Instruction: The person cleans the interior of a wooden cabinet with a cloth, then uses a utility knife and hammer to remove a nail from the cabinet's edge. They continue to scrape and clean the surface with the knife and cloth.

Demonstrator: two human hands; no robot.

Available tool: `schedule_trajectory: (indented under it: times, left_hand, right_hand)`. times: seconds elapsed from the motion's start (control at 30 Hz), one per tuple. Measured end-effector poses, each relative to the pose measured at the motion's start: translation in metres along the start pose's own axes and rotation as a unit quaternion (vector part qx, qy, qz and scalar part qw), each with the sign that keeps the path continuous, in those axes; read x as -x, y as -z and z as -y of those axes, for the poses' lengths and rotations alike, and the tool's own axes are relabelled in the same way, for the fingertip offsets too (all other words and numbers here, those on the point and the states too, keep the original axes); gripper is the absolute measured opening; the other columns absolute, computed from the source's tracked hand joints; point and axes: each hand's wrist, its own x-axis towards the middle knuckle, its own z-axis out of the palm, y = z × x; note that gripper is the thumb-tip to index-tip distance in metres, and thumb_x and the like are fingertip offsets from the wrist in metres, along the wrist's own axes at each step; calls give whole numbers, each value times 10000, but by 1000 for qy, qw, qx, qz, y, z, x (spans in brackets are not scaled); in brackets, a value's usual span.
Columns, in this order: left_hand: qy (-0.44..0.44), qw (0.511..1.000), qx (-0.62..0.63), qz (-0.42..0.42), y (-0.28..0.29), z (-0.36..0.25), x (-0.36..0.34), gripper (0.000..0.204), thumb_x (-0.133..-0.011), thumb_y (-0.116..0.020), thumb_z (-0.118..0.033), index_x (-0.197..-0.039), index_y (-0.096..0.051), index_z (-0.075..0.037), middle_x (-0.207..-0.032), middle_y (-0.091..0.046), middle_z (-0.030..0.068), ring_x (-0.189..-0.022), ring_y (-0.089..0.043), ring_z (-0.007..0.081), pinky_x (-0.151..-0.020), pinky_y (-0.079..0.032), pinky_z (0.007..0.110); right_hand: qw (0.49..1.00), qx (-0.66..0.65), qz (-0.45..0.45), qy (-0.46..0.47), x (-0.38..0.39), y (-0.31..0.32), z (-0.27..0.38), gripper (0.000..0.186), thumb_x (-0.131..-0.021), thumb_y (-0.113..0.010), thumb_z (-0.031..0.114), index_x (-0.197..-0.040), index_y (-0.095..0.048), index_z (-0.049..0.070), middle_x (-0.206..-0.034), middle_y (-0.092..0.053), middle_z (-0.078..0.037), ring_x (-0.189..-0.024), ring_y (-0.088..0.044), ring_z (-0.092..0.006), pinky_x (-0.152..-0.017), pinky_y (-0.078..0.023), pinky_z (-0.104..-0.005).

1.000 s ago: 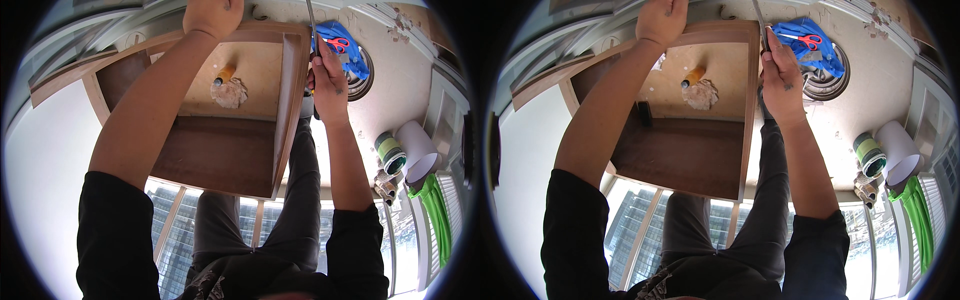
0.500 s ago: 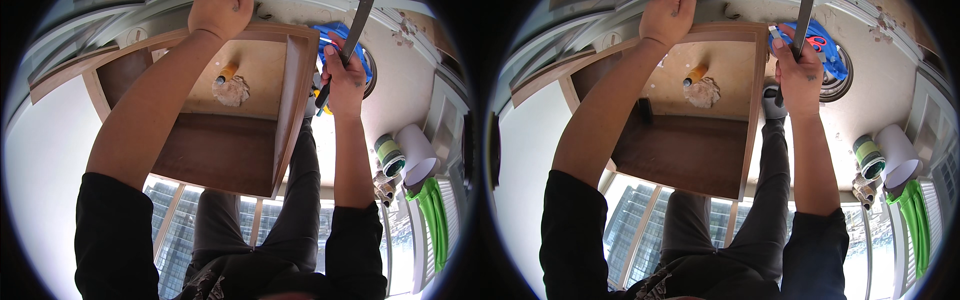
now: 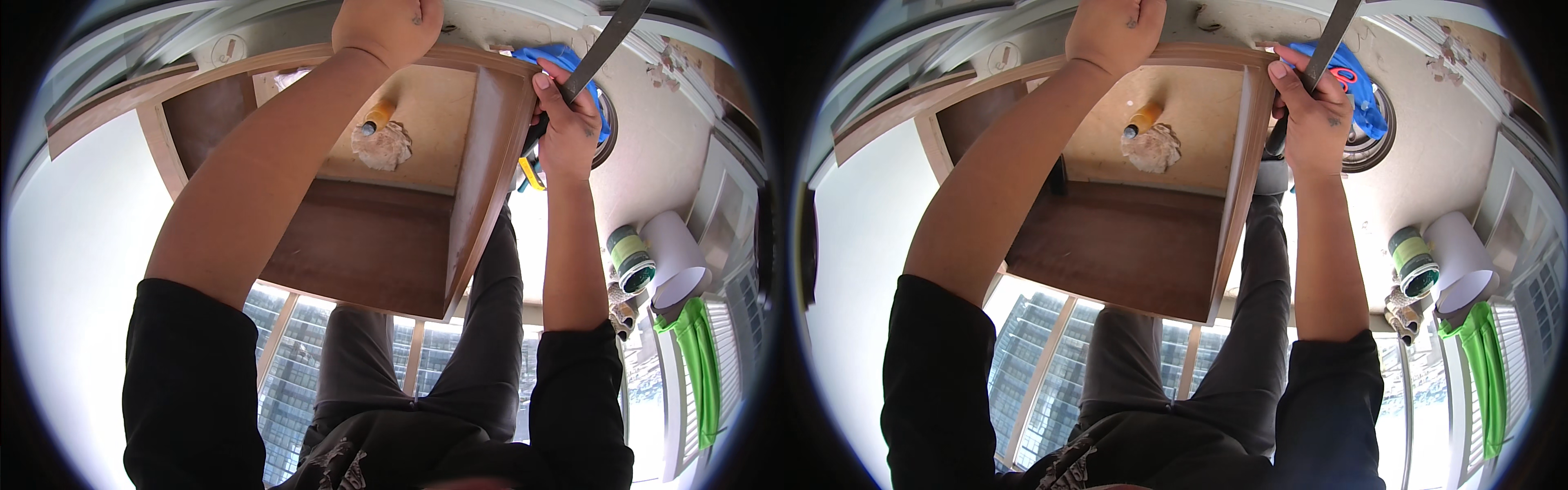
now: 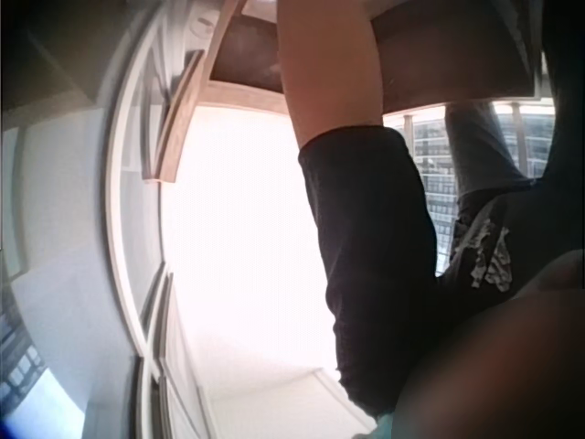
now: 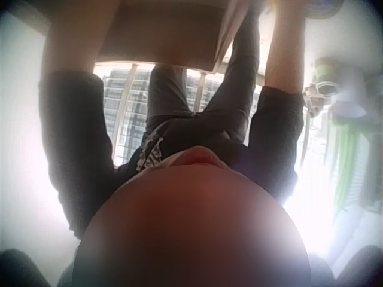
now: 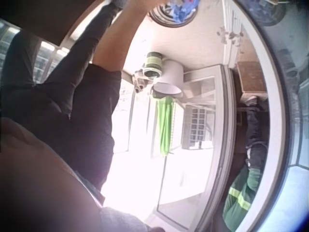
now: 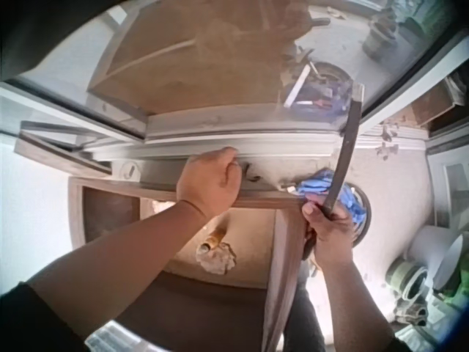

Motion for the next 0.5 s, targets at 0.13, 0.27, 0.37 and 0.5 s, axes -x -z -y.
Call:
schedule_trajectory:
  times: [0.13,0.27,0.37,0.5]
  left_hand:
    - [4,1000,4,2,0,0,2,166,-878,-532,-176,-849,-639,-53,-800,-684,209,-790,-674,406,-741,-539,515]
    - [11,998,-7,58,4,-4,-1,175,-865,-557,-203,-782,-614,-60,-772,-683,197,-754,-678,386,-723,-534,508]
    - [-29,999,-25,10,3,-2,1,189,-856,-574,-224,-764,-615,-63,-746,-680,180,-727,-675,378,-727,-530,498]
    - [-13,1000,-14,19,-1,-1,3,201,-848,-594,-247,-769,-624,-65,-742,-677,167,-736,-673,382,-744,-527,494]
  right_hand:
    - [997,31,-66,-22,9,19,-9,144,-942,-763,179,-941,-713,44,-696,-600,0,-579,-525,-74,-525,-431,-237]
    - [969,163,-99,-158,46,71,-23,174,-994,-690,217,-968,-674,45,-652,-531,11,-564,-499,-72,-516,-416,-241]
    - [949,219,-75,-214,81,96,-28,146,-1015,-630,166,-1049,-660,27,-653,-501,20,-554,-477,-70,-507,-410,-245]
    - [930,255,-59,-257,105,116,-32,183,-976,-564,66,-1150,-610,32,-712,-542,13,-564,-489,-56,-508,-414,-223]
